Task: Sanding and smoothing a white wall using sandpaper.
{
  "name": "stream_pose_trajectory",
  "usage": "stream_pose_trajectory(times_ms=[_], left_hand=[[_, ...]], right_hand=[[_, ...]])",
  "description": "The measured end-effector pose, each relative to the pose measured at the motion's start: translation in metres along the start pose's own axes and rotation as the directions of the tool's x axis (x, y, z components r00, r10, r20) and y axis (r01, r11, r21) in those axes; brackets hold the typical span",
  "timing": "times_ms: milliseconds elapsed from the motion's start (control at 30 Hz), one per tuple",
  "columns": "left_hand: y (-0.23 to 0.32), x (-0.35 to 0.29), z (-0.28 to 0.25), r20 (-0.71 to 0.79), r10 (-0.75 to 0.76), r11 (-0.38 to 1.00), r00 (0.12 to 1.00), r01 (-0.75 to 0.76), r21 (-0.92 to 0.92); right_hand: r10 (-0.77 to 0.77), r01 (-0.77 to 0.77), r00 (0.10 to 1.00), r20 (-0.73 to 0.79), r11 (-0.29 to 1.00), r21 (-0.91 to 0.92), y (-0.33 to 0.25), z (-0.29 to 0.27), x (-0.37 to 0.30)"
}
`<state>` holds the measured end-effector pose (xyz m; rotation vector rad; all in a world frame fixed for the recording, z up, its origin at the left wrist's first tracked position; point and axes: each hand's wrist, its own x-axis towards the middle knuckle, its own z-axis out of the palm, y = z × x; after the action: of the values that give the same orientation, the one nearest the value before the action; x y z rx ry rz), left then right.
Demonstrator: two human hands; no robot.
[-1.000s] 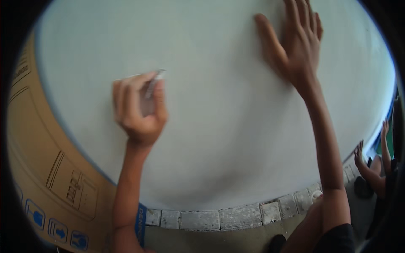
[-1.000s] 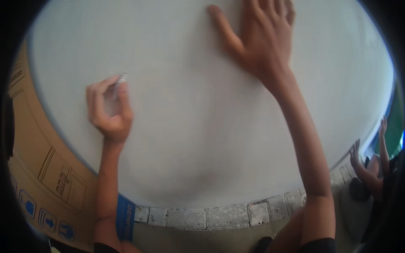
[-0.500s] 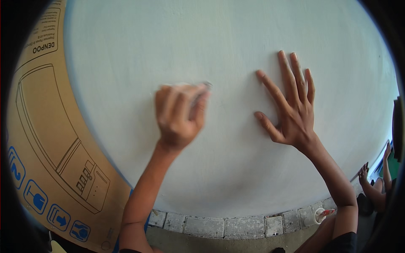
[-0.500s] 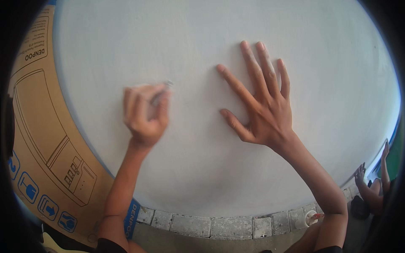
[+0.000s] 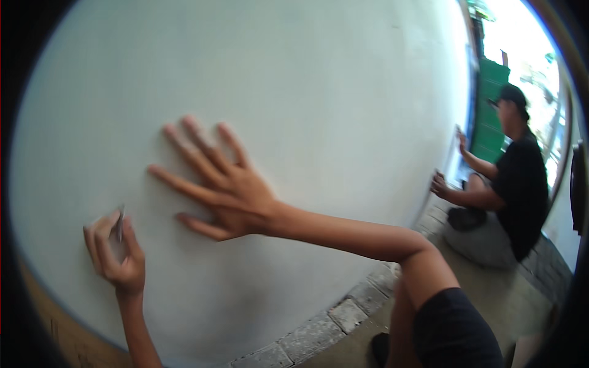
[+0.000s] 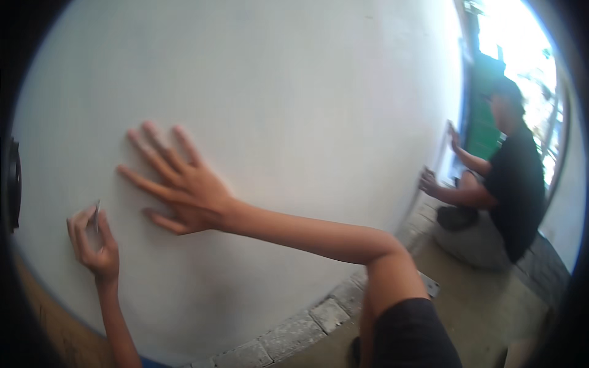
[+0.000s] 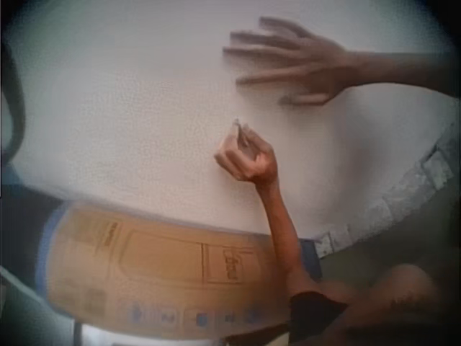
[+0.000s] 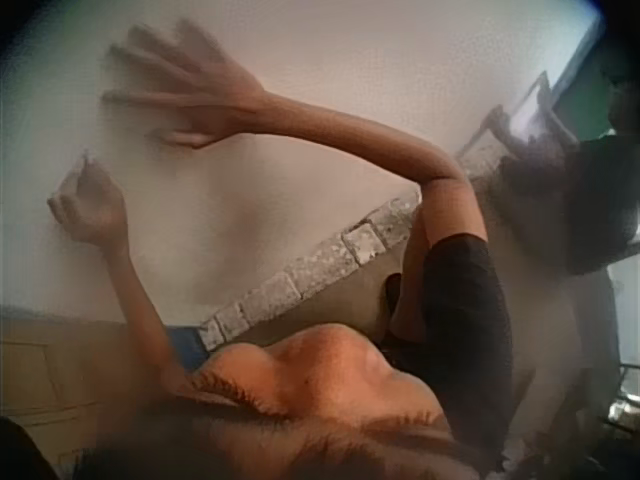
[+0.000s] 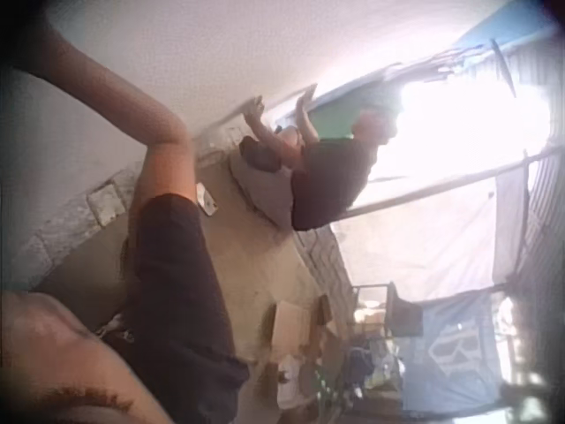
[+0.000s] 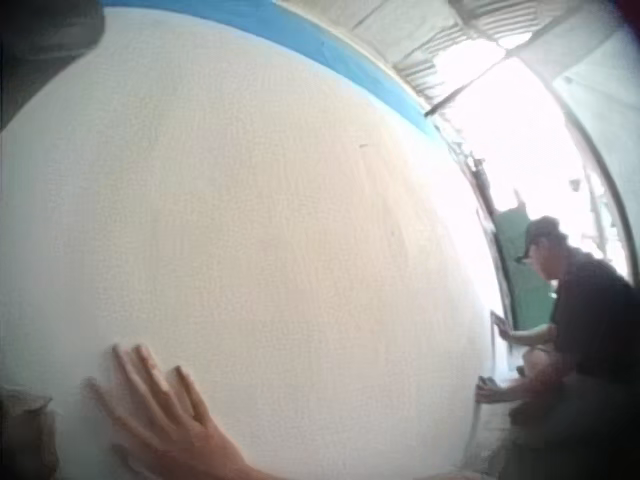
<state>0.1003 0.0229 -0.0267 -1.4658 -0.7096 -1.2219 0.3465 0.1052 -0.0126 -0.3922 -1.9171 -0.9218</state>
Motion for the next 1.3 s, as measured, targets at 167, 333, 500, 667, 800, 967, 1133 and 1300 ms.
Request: stream_pose_trajectory(times_ms=[167, 333, 500, 667, 800, 967, 1133, 1300], left_hand=[[0.008, -0.007, 0.007, 0.106, 0.218, 0.973, 0.970, -0.224, 0.050], [-0.042, 0.005, -0.012, -0.055, -0.106, 0.991, 0.993, 0.110, 0.081], [-0.017, -0.012, -0.004, 0.060, 0.026, 0.999, 0.998, -0.028, 0.043], [-0.008, -0.009, 0.002, 0.108, 0.253, 0.963, 0.961, -0.260, 0.065], [-0.026, 0.015, -0.003, -0.073, -0.012, 1.000, 0.997, 0.013, 0.015], [0.014, 0.001, 0.008, 0.077, 0.169, 0.985, 0.983, -0.172, 0.028], [0.023, -0.004, 0.012, 0.128, 0.273, 0.961, 0.953, -0.277, 0.010], [0.000, 0.015, 0.005, -0.062, -0.108, 0.992, 0.992, 0.103, -0.069]], right_hand=[[-0.050, 0.051, 0.999, -0.021, 0.999, 0.015, 0.025, -0.009, 0.020], [0.113, -0.127, 0.958, -0.262, 0.991, -0.035, 0.081, -0.025, 0.036], [0.130, -0.175, 0.926, -0.355, 0.980, -0.098, 0.079, -0.024, 0.041], [0.130, -0.159, 0.918, -0.373, 0.986, -0.047, 0.080, -0.022, 0.042], [0.109, -0.163, 0.914, -0.390, 0.981, -0.107, 0.082, -0.018, 0.040], [0.103, -0.153, 0.940, -0.325, 0.979, -0.134, 0.084, -0.020, 0.041], [0.194, -0.242, 0.945, -0.263, 0.956, -0.166, 0.074, -0.026, 0.042], [0.198, -0.254, 0.940, -0.277, 0.950, -0.182, 0.062, -0.034, 0.049]])
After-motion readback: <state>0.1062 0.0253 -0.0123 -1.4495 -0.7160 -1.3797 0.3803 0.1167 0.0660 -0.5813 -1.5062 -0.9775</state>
